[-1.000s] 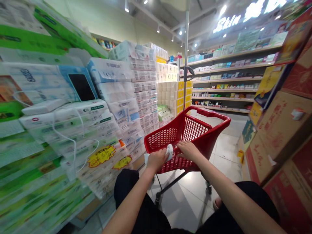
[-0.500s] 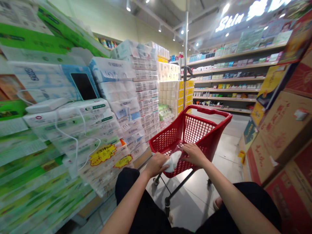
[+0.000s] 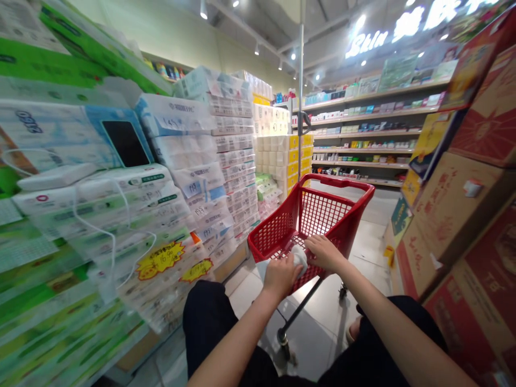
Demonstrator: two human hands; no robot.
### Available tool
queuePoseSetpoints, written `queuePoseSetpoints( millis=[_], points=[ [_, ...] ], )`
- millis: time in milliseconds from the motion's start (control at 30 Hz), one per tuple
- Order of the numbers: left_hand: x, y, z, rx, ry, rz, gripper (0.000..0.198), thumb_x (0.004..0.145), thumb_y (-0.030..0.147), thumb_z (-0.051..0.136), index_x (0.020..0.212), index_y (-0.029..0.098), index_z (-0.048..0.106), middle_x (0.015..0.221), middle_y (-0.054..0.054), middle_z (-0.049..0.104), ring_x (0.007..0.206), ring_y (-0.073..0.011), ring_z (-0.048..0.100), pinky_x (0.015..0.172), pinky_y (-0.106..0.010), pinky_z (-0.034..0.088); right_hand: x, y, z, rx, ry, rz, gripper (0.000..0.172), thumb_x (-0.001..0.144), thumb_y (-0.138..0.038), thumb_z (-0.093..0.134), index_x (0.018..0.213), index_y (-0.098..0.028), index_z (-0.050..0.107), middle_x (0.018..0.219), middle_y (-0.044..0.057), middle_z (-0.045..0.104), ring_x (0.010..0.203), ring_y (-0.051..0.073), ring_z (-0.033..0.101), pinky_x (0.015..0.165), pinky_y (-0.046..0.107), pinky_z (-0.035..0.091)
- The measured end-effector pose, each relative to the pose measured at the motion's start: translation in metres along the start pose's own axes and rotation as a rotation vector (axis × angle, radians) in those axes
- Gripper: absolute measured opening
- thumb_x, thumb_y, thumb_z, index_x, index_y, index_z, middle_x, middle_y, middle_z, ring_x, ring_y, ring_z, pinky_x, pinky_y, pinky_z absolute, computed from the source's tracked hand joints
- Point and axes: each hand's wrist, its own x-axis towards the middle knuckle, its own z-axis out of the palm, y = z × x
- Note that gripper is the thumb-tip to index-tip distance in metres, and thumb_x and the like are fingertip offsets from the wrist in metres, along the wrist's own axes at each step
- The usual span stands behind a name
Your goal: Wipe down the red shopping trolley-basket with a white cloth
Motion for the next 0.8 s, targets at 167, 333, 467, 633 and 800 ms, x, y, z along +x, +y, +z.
queuePoseSetpoints(
  millis=[167,333,467,633,800],
  points=[
    [0.029,0.028,-0.004,0.002,-0.124,-0.155,0.048,0.097,0.053,0.028,0.116,0.014,0.051,0.082,-0.013,0.066,0.078,-0.0264,0.069,0.066,-0.033,0.047,-0.004,-0.012,0.001,0.026,0.082,0.032,0.021,0.075,-0.027,0.060,0.094,-0.020,0.054,0.098,0.008,0.059,0.094,0.023,0.048,0.088,0.036,0.033],
    [0.032,0.028,-0.004,-0.019,-0.100,-0.084,0.046,0.098,0.052,0.026,0.117,0.017,0.050,0.091,-0.012,0.067,0.081,-0.0243,0.068,0.067,-0.031,0.047,-0.008,-0.014,0.002,0.067,0.156,0.051,0.027,0.074,-0.029,0.060,0.098,-0.020,0.053,0.103,0.009,0.058,0.100,0.024,0.046,0.095,0.039,0.032],
    [0.011,0.009,-0.002,-0.063,-0.071,0.022,0.042,0.098,0.050,0.027,0.112,0.019,0.053,0.096,-0.010,0.066,0.082,-0.0208,0.066,0.069,-0.029,0.046,-0.012,-0.010,-0.001,0.111,0.122,0.030,0.030,0.069,-0.034,0.064,0.094,-0.022,0.053,0.100,0.007,0.059,0.097,0.024,0.047,0.092,0.039,0.033],
    [-0.018,-0.049,-0.005,-0.152,-0.010,0.346,0.040,0.095,0.051,0.040,0.114,0.021,0.056,0.099,-0.009,0.064,0.095,-0.0219,0.059,0.090,-0.036,0.041,-0.017,-0.004,-0.002,0.121,0.118,0.026,0.028,0.066,-0.031,0.065,0.089,-0.022,0.052,0.096,0.006,0.058,0.094,0.024,0.047,0.090,0.040,0.034],
    [-0.023,-0.088,0.001,-0.159,0.055,0.407,0.040,0.094,0.053,0.042,0.114,0.021,0.056,0.108,-0.008,0.061,0.101,-0.0219,0.051,0.097,-0.037,0.036,-0.015,-0.003,-0.006,0.113,0.098,0.030,0.034,0.068,-0.040,0.067,0.093,-0.022,0.053,0.099,0.006,0.058,0.095,0.024,0.046,0.092,0.040,0.034]
  ],
)
